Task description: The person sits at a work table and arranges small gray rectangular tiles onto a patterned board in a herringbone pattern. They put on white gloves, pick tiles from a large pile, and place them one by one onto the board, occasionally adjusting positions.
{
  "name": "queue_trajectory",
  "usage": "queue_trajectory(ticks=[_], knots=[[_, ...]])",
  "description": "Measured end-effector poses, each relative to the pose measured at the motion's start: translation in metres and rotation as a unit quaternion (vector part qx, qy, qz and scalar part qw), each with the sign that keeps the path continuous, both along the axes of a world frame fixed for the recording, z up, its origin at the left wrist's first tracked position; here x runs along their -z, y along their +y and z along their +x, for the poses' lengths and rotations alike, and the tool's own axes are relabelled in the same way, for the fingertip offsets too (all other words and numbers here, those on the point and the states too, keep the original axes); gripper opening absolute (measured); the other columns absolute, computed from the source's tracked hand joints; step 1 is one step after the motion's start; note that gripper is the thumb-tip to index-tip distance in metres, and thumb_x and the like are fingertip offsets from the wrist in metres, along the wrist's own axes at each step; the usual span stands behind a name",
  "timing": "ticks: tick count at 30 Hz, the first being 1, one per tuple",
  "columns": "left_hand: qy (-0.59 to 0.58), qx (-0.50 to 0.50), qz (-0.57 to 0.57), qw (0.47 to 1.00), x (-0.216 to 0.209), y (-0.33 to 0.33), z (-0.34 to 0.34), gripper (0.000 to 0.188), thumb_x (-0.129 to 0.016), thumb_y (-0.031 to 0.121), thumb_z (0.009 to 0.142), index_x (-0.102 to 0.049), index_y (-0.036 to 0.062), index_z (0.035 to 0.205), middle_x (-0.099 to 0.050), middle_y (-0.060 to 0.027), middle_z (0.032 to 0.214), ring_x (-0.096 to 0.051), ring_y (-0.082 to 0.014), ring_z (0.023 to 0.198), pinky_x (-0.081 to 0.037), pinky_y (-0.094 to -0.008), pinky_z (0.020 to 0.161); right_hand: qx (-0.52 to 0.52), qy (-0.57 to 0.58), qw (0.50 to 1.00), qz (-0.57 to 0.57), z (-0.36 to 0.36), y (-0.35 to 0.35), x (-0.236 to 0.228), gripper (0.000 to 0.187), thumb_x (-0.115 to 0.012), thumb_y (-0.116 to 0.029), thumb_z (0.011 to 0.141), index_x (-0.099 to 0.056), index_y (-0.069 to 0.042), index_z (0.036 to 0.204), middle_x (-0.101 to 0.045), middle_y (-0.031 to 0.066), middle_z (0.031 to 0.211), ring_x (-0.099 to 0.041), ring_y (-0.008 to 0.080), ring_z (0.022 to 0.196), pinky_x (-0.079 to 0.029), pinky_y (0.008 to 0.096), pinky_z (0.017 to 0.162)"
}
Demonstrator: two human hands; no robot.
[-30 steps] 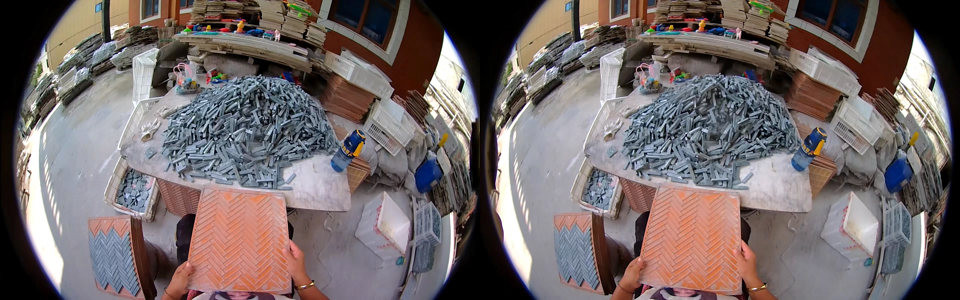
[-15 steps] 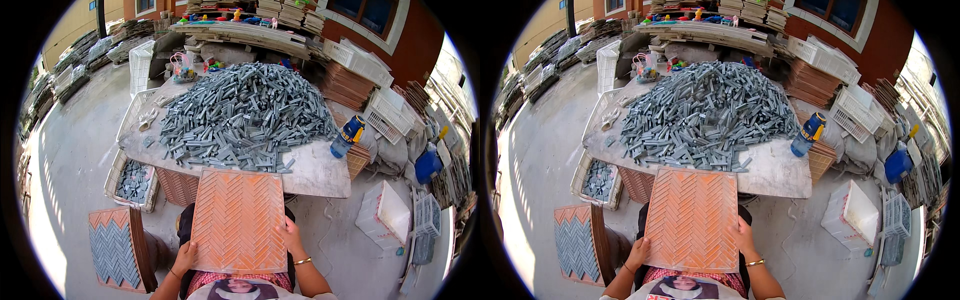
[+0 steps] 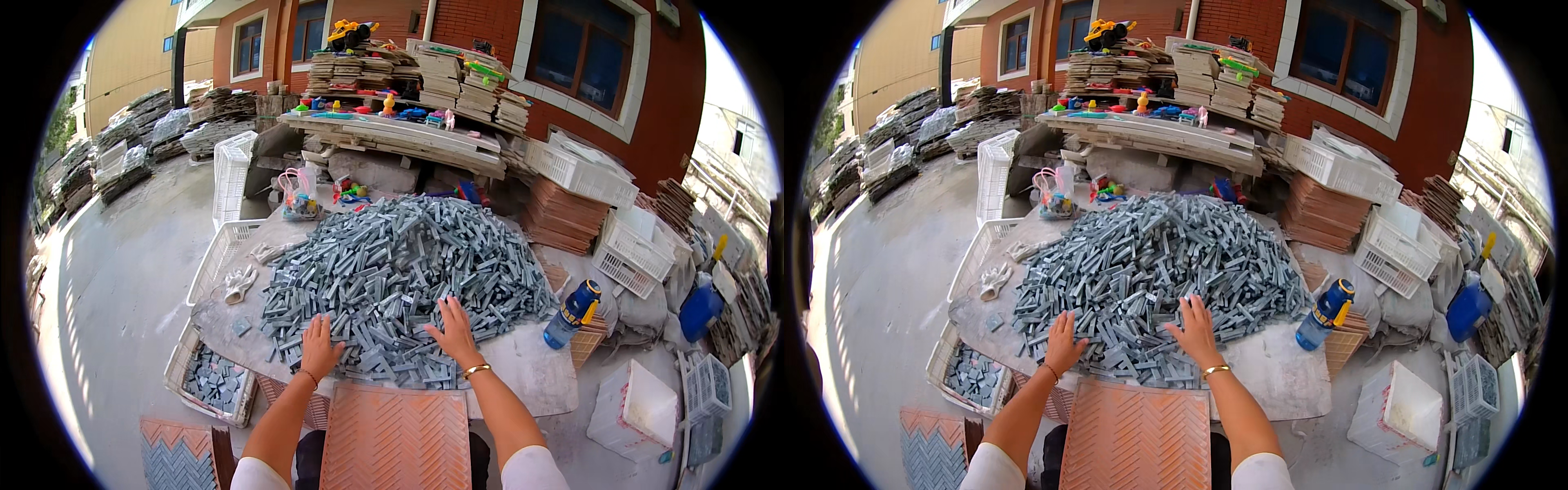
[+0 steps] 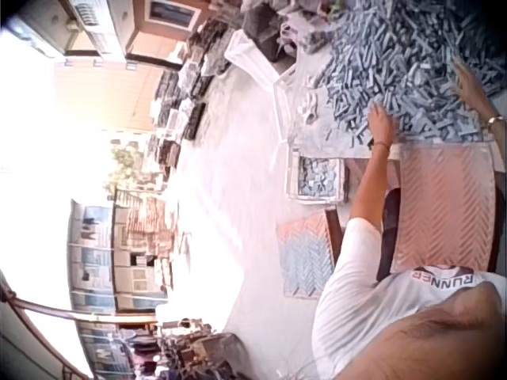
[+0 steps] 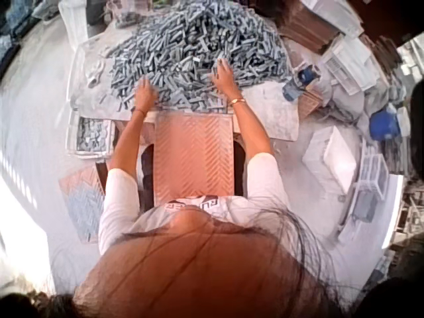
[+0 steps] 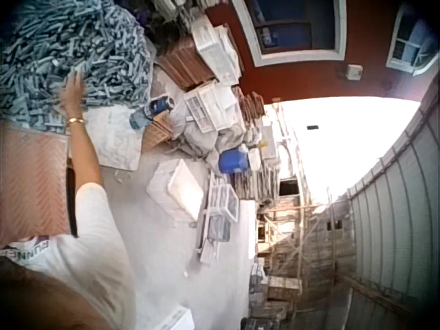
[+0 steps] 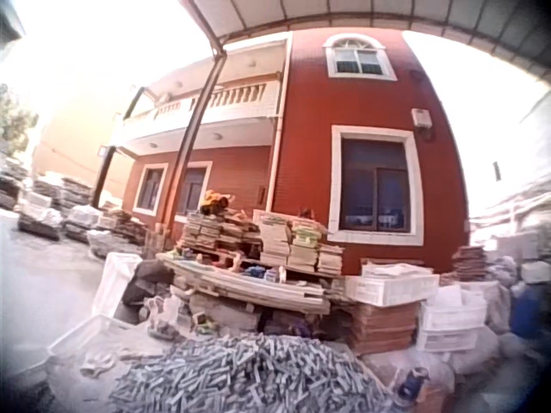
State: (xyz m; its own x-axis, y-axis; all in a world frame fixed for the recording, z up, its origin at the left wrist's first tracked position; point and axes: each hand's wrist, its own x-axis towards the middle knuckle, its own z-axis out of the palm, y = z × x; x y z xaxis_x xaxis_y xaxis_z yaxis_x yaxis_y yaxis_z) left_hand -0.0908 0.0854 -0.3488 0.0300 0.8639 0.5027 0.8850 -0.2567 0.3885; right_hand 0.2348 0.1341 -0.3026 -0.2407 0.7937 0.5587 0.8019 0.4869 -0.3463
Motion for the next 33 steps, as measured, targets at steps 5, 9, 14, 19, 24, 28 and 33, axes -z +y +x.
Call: queue_trajectory(ticks=[5,9,14,19,24,28,33], knots=[[-0.131,-0.060,-0.021,0.989,0.006,0.042,0.042,0.065,-0.069,0.026,0.077,-0.044,-0.0039,0.128,-0.050,-0.0217,0.121,-0.043,-0.0377,0.116,-0.032,-0.0441,0.102,0.052,-0.021,0.997,-0.056,-0.004,0.072,0.013,0.073,-0.060,-0.058,0.079,-0.053,0.000,0.122,-0.041,0.0198,0.138,-0.035,0.0341,0.130,-0.017,0.0543,0.108],[-0.137,-0.116,0.044,0.983,0.015,0.046,0.064,0.056,-0.065,0.035,0.082,-0.053,-0.0028,0.122,-0.047,-0.0197,0.123,-0.043,-0.0366,0.116,-0.035,-0.0432,0.097,0.068,0.037,0.996,0.037,-0.023,0.076,0.025,0.071,-0.061,-0.059,0.079,-0.058,0.002,0.115,-0.050,0.0168,0.130,-0.040,0.0322,0.126,-0.015,0.0559,0.108],[-0.214,-0.067,0.020,0.974,0.007,0.039,0.071,0.045,-0.065,0.034,0.081,-0.061,0.0041,0.114,-0.045,-0.0216,0.127,-0.040,-0.0396,0.120,-0.031,-0.0466,0.102,0.016,0.015,0.998,0.051,-0.025,0.062,0.019,0.076,-0.066,-0.061,0.072,-0.061,0.005,0.110,-0.056,0.0185,0.120,-0.045,0.0342,0.119,-0.024,0.0482,0.108],[-0.204,0.133,-0.010,0.970,-0.005,0.016,0.061,0.044,-0.066,0.033,0.082,-0.059,0.0065,0.116,-0.049,-0.0157,0.127,-0.043,-0.0357,0.120,-0.034,-0.0421,0.101,-0.124,0.037,0.992,0.013,-0.024,0.028,-0.003,0.064,-0.067,-0.054,0.076,-0.062,0.003,0.105,-0.059,0.0165,0.115,-0.052,0.0333,0.112,-0.039,0.0440,0.097],[-0.243,-0.046,0.030,0.969,0.002,0.043,0.064,0.044,-0.068,0.028,0.079,-0.058,0.0056,0.115,-0.051,-0.0153,0.119,-0.047,-0.0338,0.110,-0.037,-0.0421,0.094,-0.036,0.055,0.996,0.063,-0.019,0.064,0.013,0.066,-0.061,-0.056,0.080,-0.058,0.001,0.114,-0.058,0.0173,0.118,-0.050,0.0339,0.114,-0.034,0.0453,0.101],[-0.180,-0.085,0.037,0.979,-0.004,0.046,0.084,0.044,-0.070,0.029,0.076,-0.061,0.0054,0.112,-0.050,-0.0168,0.116,-0.047,-0.0336,0.108,-0.037,-0.0434,0.093,0.044,0.034,0.997,0.051,-0.039,0.067,0.022,0.076,-0.061,-0.061,0.077,-0.054,0.001,0.120,-0.054,0.0180,0.124,-0.046,0.0348,0.117,-0.029,0.0489,0.104],[-0.121,-0.020,0.054,0.991,0.003,0.035,0.080,0.042,-0.069,0.034,0.074,-0.066,0.0085,0.107,-0.057,-0.0102,0.108,-0.047,-0.0314,0.108,-0.036,-0.0434,0.093,-0.022,0.028,0.999,0.000,-0.043,0.045,0.022,0.067,-0.068,-0.056,0.074,-0.064,0.003,0.105,-0.059,0.0168,0.116,-0.048,0.0363,0.112,-0.036,0.0448,0.100]])
